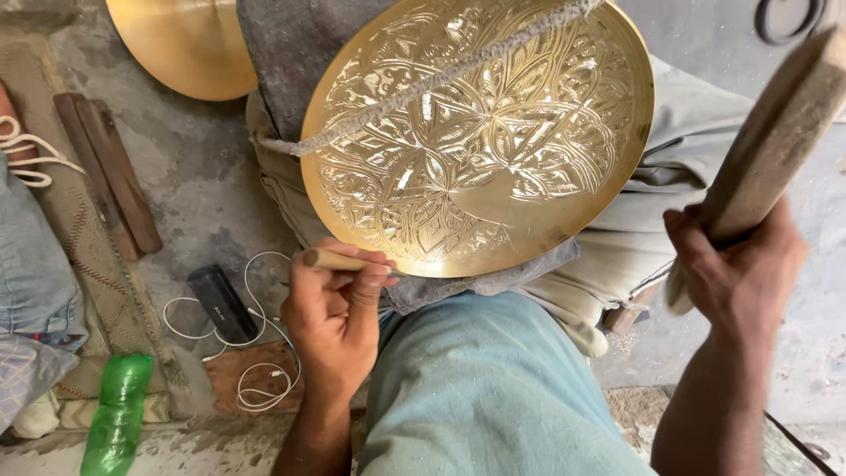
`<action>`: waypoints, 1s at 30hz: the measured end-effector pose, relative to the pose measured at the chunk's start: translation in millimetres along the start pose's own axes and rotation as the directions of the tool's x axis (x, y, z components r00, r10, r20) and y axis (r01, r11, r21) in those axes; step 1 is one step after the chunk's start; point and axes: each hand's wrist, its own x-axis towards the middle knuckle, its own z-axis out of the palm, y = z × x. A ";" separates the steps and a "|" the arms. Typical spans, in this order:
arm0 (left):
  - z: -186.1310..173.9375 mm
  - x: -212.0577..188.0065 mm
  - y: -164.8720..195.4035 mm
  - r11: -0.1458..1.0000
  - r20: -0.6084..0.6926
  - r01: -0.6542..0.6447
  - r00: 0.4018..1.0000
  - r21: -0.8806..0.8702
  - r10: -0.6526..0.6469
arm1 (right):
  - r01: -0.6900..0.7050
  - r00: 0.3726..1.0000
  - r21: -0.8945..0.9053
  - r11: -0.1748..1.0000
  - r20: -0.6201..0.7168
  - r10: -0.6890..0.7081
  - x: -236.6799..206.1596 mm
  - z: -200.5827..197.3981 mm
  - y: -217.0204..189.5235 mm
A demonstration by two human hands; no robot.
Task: The person uses a wooden mallet and a metal chisel to engrave a floral pattern into a brass plate. They repeatedly strike the chisel to deepen the design lines while holding the plate steady on their lap.
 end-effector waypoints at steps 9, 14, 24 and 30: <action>19.3 1.6 -8.9 0.992 0.000 -0.056 0.998 0.109 0.057 | -0.068 0.986 0.124 0.990 -0.142 0.085 -20.5 37.1 103.4; 53.2 20.0 -28.7 0.983 0.147 -0.137 0.982 0.121 0.119 | -0.086 0.990 0.146 0.986 -0.102 0.101 -23.8 35.5 81.8; 82.3 42.8 -62.2 0.856 0.359 -0.462 0.858 0.231 0.366 | 0.144 0.981 0.477 0.867 0.048 -0.189 -27.0 4.3 -16.6; 86.8 44.2 -64.4 0.818 0.400 -0.482 0.848 0.314 0.347 | 0.516 0.856 -0.154 0.843 0.105 -0.505 -9.8 -2.7 -76.4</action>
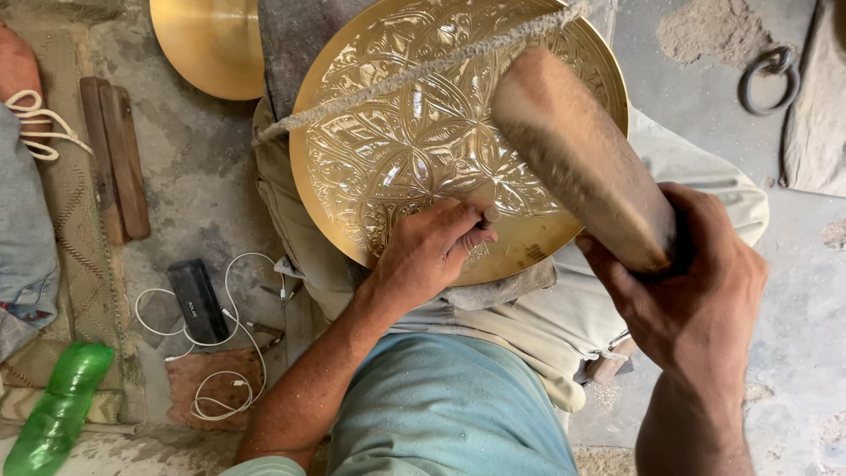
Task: The person uses a wooden mallet and a metal chisel to engrave a floral pattern into a brass plate. They repeatedly strike the chisel to deepen the design lines while holding the plate steady on their lap.
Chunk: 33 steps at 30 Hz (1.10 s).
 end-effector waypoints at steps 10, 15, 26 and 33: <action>-0.3 6.6 2.8 0.992 0.085 0.007 0.996 0.124 -0.018 | 0.151 0.984 -0.080 0.985 0.104 -0.143 30.9 -1.0 -10.8; 2.0 7.0 3.1 0.989 0.087 0.001 0.996 0.151 -0.014 | 0.103 0.981 -0.179 0.978 0.179 -0.071 25.6 -0.8 -2.9; 1.5 8.8 3.4 0.976 0.079 -0.077 0.995 0.205 0.062 | -0.019 0.994 -0.176 0.984 0.100 0.037 14.6 2.0 -8.9; -2.0 12.4 9.0 0.989 0.121 -0.003 0.993 0.149 -0.015 | -0.074 0.988 -0.152 0.986 0.126 0.094 18.5 7.6 -14.1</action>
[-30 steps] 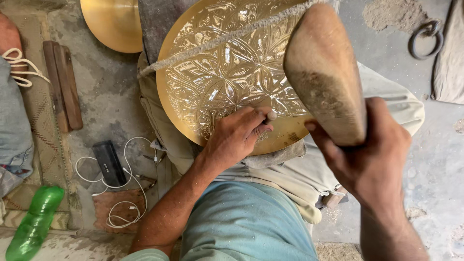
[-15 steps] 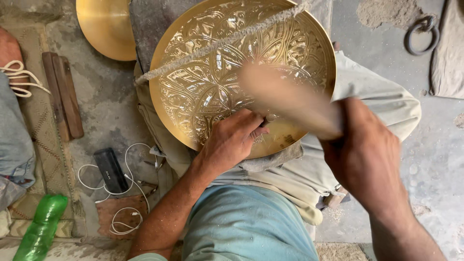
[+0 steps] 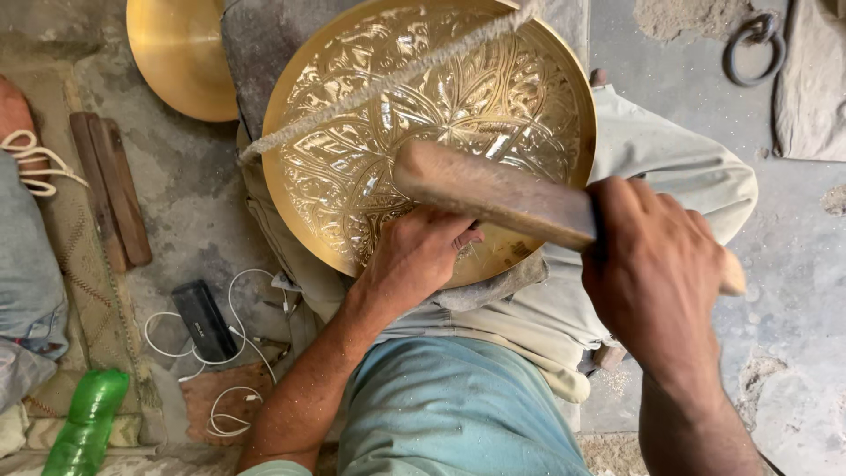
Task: The person uses a wooden mallet and a metal chisel to engrave a floral pattern into a brass plate. They repeatedly strike the chisel to deepen the design lines while holding the plate steady on their lap.
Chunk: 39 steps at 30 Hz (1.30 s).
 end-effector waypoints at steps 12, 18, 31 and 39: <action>3.5 -3.4 -4.4 0.999 0.020 -0.024 1.000 0.046 0.023 | 0.007 0.996 0.364 0.931 -0.090 0.027 -9.5 5.5 8.9; 0.1 -1.2 -1.9 1.000 0.054 0.002 0.999 0.029 -0.004 | -0.030 0.994 0.444 0.896 -0.081 0.074 -10.3 7.7 8.9; 0.1 -1.2 -5.3 0.999 0.073 -0.029 0.997 0.031 0.027 | -0.051 0.978 0.134 0.990 -0.196 0.077 -17.6 11.8 2.9; -6.5 -6.5 0.1 0.993 -0.130 0.005 0.991 -0.120 -0.021 | -0.090 0.996 -0.059 0.994 -0.034 0.088 -15.3 6.7 12.7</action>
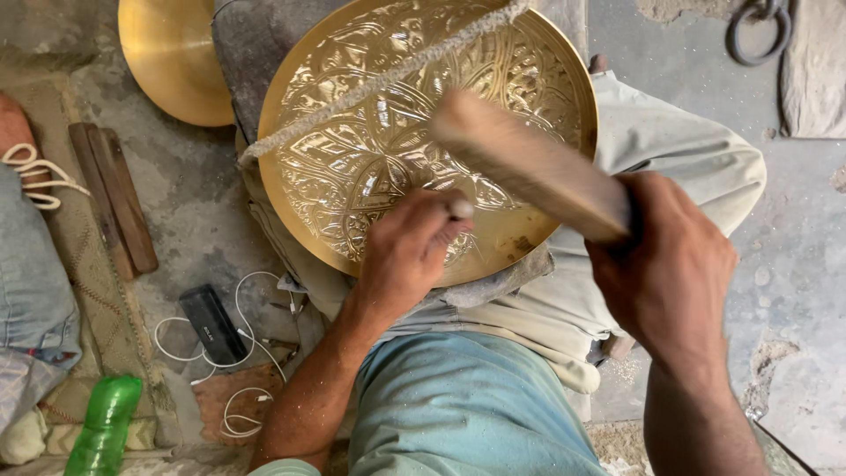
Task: The person uses a wooden mallet and a metal chisel to engrave a floral pattern into a brass plate. They repeatedly strike the chisel to deepen the design lines while holding the plate steady on their lap.
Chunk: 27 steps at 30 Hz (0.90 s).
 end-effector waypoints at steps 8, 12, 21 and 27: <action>5.9 -17.3 1.2 0.996 -0.155 0.087 0.984 0.004 -0.085 | 0.062 0.998 0.372 0.926 -0.012 -0.062 8.4 -10.4 -19.1; 10.0 -20.9 -3.0 0.991 -0.126 0.134 0.983 -0.001 -0.134 | 0.274 0.961 0.390 0.879 -0.137 -0.239 11.8 -19.8 -39.3; 12.3 -28.4 -15.9 0.993 -0.107 0.029 0.994 0.114 -0.017 | 0.405 0.914 -0.049 0.913 0.021 -0.405 29.5 -15.0 -39.8; 13.3 -28.5 -14.3 0.986 -0.079 0.101 0.993 0.130 -0.092 | 0.428 0.901 -0.040 0.903 -0.066 -0.430 27.5 -12.1 -34.4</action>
